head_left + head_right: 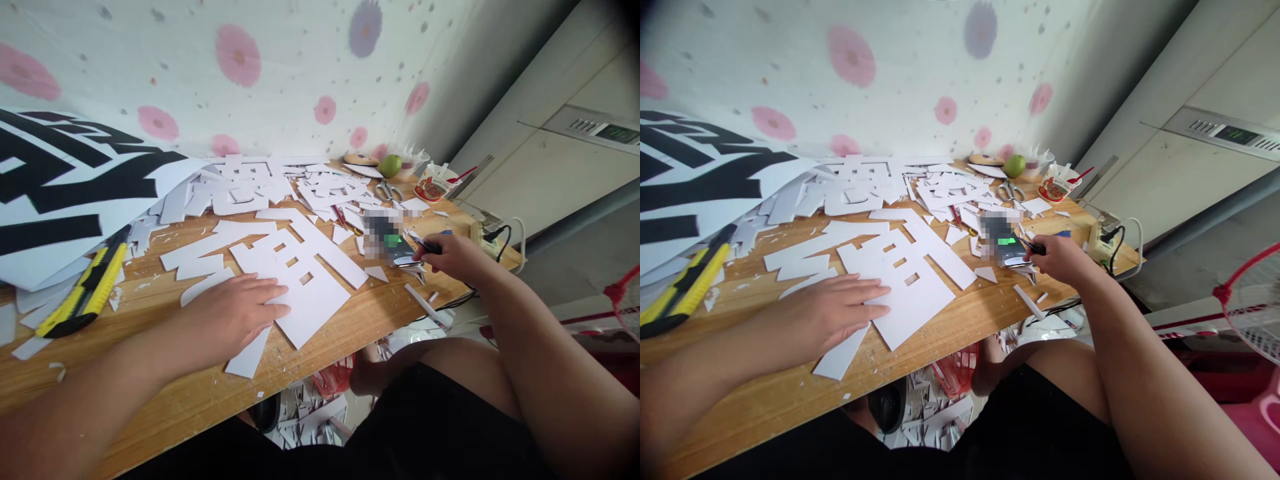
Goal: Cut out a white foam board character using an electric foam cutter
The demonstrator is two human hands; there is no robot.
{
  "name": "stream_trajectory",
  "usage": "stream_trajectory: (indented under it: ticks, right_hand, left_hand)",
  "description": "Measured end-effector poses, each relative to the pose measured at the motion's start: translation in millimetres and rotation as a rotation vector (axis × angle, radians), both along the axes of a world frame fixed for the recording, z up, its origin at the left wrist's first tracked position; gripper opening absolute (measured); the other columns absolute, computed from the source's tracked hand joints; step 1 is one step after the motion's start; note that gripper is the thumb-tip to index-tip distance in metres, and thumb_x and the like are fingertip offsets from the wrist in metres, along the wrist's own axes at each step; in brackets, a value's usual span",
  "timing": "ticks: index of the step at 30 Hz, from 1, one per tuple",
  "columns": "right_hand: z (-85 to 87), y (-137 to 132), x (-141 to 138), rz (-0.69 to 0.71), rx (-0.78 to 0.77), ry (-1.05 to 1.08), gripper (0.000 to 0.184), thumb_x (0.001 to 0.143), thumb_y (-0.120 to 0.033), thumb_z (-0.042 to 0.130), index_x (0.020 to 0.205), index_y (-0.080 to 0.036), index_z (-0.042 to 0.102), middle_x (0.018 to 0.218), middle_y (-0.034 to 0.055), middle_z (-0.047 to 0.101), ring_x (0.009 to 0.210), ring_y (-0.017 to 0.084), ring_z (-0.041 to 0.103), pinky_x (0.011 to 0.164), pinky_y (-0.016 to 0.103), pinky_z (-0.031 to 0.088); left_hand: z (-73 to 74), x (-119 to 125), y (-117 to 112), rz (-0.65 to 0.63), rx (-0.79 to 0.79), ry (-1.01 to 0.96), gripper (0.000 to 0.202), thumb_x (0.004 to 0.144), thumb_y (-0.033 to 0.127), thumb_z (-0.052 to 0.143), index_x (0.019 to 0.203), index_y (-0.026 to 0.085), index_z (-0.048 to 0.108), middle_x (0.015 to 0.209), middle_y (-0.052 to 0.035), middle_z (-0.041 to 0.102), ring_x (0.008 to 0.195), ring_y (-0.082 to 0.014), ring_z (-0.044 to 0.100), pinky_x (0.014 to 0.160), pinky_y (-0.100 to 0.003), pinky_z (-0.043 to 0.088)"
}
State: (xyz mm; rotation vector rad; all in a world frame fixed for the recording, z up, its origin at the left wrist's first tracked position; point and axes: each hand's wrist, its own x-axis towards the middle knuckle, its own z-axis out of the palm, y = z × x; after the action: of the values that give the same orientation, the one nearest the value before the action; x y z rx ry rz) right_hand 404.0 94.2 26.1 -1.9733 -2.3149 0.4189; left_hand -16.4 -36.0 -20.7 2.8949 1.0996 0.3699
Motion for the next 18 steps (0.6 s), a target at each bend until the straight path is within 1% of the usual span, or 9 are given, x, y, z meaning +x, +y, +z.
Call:
stream_trajectory:
  ticks: [3,6,8,10,14,18]
  right_hand:
    - [-2.0,0.2,0.0,0.018,0.035,0.027,0.015,0.078,-0.017,0.057,0.082,-0.019,0.071,0.062,0.0003,0.069,0.059,0.016,0.063,0.059,0.025,0.042]
    - [-2.8,-0.9,-2.2,0.021,0.047,0.031,0.016,0.078,-0.016,0.057,0.081,-0.019,0.072,0.069,0.0022,0.072,0.061,0.016,0.063,0.060,0.025,0.042]
    - [-1.9,-2.2,-4.7,0.016,0.049,0.032,0.017,0.079,-0.015,0.057,0.082,-0.019,0.073,0.073,0.0031,0.073,0.062,0.016,0.063,0.060,0.025,0.042]
    - [-0.1,-4.1,-7.2,0.016,0.050,0.036,0.017,0.079,-0.015,0.057,0.083,-0.018,0.073,0.075,0.0036,0.074,0.062,0.016,0.063,0.060,0.025,0.042]
    - [2.7,-6.9,-9.9,0.031,0.059,0.042,0.018,0.080,-0.013,0.056,0.084,-0.018,0.073,0.075,0.0036,0.073,0.063,0.015,0.062,0.061,0.025,0.041]
    - [2.6,-6.9,-10.0,0.027,0.068,0.040,0.016,0.080,-0.013,0.057,0.082,-0.018,0.073,0.073,0.0033,0.073,0.063,0.015,0.062,0.062,0.025,0.041]
  left_hand:
    - [-1.3,1.2,-3.0,-0.019,0.023,-0.007,0.033,0.094,0.014,0.049,0.115,0.028,0.072,0.135,-0.0036,0.068,0.121,-0.0257,0.065,0.106,-0.048,0.050]
    - [-1.9,2.0,-4.5,-0.042,0.046,-0.025,0.039,0.089,0.008,0.049,0.112,0.029,0.072,0.132,-0.0009,0.070,0.120,-0.0249,0.066,0.103,-0.046,0.054]
    - [-1.6,1.2,-3.7,-0.063,0.060,-0.020,0.042,0.087,0.006,0.050,0.114,0.030,0.072,0.131,0.0005,0.070,0.119,-0.0237,0.068,0.100,-0.042,0.057]
    - [-0.7,-0.8,-2.1,-0.082,0.073,-0.006,0.045,0.085,0.006,0.052,0.117,0.031,0.071,0.131,0.0022,0.070,0.119,-0.0218,0.068,0.101,-0.038,0.056]
    - [-1.1,-6.7,1.4,-0.089,0.077,0.039,0.044,0.087,0.011,0.056,0.123,0.032,0.069,0.134,0.0021,0.069,0.118,-0.0199,0.068,0.104,-0.034,0.054]
    - [-6.8,-10.7,6.8,-0.043,0.102,0.070,0.039,0.091,0.023,0.060,0.129,0.032,0.066,0.138,0.0012,0.066,0.122,-0.0224,0.066,0.104,-0.038,0.055]
